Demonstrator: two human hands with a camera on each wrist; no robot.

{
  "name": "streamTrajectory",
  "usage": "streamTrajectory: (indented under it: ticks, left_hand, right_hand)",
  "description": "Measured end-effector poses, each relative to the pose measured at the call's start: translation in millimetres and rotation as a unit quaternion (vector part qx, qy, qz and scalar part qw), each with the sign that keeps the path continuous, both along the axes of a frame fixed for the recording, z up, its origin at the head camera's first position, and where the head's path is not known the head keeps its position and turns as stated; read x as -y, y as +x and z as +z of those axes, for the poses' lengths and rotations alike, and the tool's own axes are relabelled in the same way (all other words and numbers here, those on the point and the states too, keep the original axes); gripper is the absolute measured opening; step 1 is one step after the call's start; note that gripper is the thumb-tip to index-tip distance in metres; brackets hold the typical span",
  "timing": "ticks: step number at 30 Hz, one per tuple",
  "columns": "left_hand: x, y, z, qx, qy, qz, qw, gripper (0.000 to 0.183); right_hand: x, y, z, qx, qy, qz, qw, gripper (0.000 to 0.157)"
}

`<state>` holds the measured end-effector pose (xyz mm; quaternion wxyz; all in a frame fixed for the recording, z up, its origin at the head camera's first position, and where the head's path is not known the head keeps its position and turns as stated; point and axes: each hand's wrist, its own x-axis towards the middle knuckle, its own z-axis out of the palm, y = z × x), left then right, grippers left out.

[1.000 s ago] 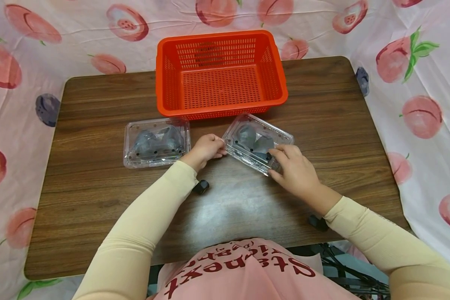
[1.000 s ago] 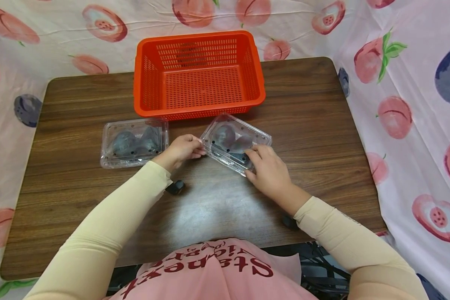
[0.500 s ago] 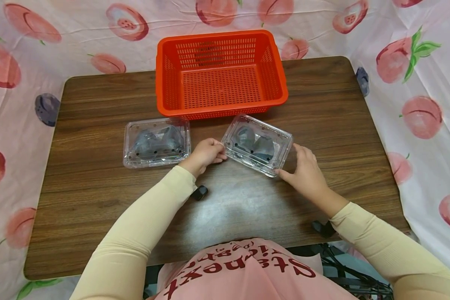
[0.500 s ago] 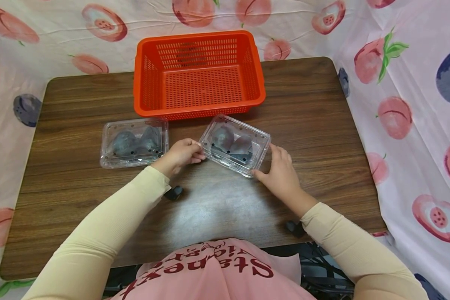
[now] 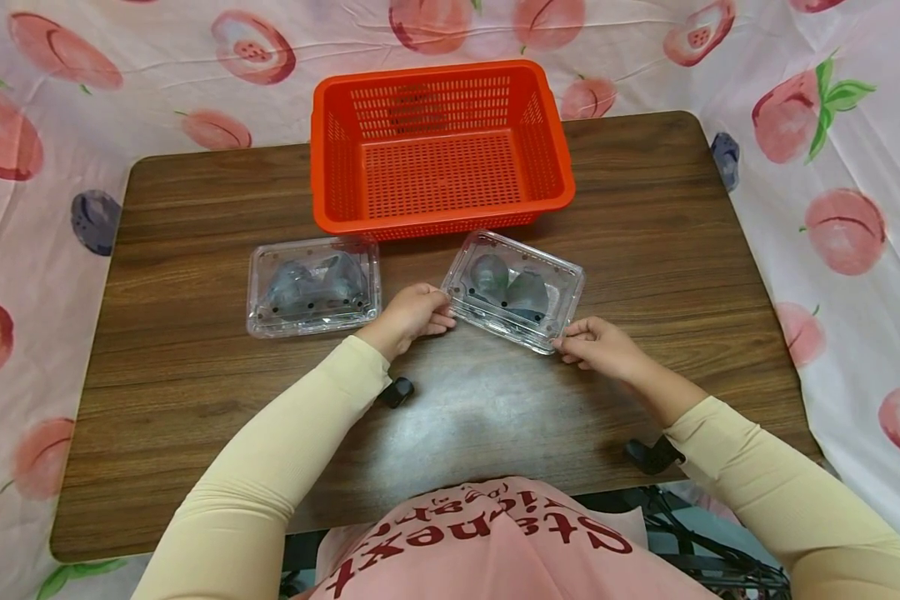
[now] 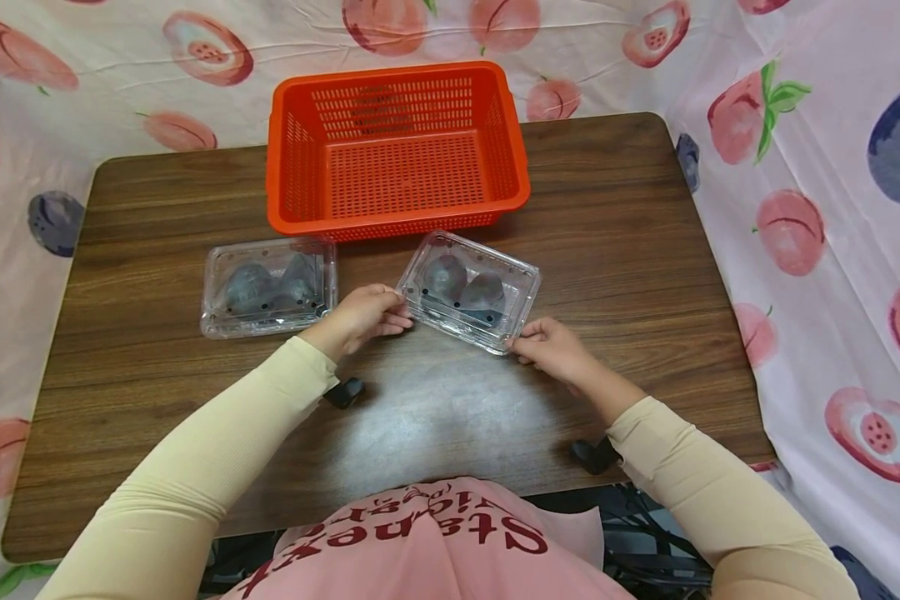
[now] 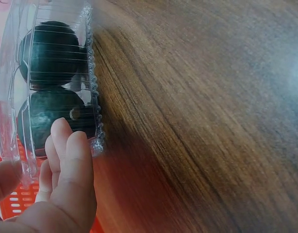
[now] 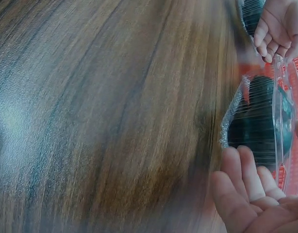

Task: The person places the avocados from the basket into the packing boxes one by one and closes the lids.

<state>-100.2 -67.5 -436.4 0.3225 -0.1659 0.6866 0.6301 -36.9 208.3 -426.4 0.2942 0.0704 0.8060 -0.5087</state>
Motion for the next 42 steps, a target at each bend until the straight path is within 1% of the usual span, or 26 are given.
streamTrajectory:
  ticks: [2,4,9,15,19,23,30,37,42]
  left_hand:
    - [0.6,-0.1,0.1,0.000,0.005,-0.003,1.0000,0.008]
    - [1.4,0.0,0.2,0.001,0.007,-0.007,1.0000,0.009]
    - [3.7,0.2,0.9,0.007,0.010,-0.021,0.9997,0.010]
    - [5.2,0.6,2.1,0.016,0.012,-0.040,0.9990,0.010]
    - [5.9,1.5,3.0,0.020,0.013,-0.044,0.9988,0.009]
    - [6.5,2.3,2.9,0.025,0.015,-0.047,0.9985,0.010]
    - [7.2,4.1,2.4,0.029,0.024,-0.049,0.9981,0.012]
    - [8.7,7.1,1.7,0.026,0.027,-0.054,0.9978,0.012]
    - [9.0,9.0,2.0,0.026,0.031,-0.056,0.9976,0.013]
  right_hand:
    - [0.5,-0.3,0.7,0.020,-0.026,0.002,0.999,0.032]
    - [1.2,-0.6,0.8,0.029,-0.038,0.007,0.999,0.026]
    - [3.3,-1.5,-0.3,0.038,-0.052,0.006,0.998,0.021]
    - [4.0,-3.8,-1.6,0.032,-0.045,0.000,0.999,0.020]
    - [3.2,-6.6,-2.9,0.036,-0.051,-0.008,0.998,0.019]
    - [2.1,-9.8,-4.8,0.050,-0.072,-0.023,0.996,0.020]
    - [0.2,-15.0,-6.7,0.083,-0.116,-0.049,0.989,0.018]
    - [-1.0,-20.2,-7.2,0.088,-0.148,-0.056,0.983,0.024]
    - [-2.4,-25.2,-8.7,0.098,-0.172,-0.068,0.978,0.021]
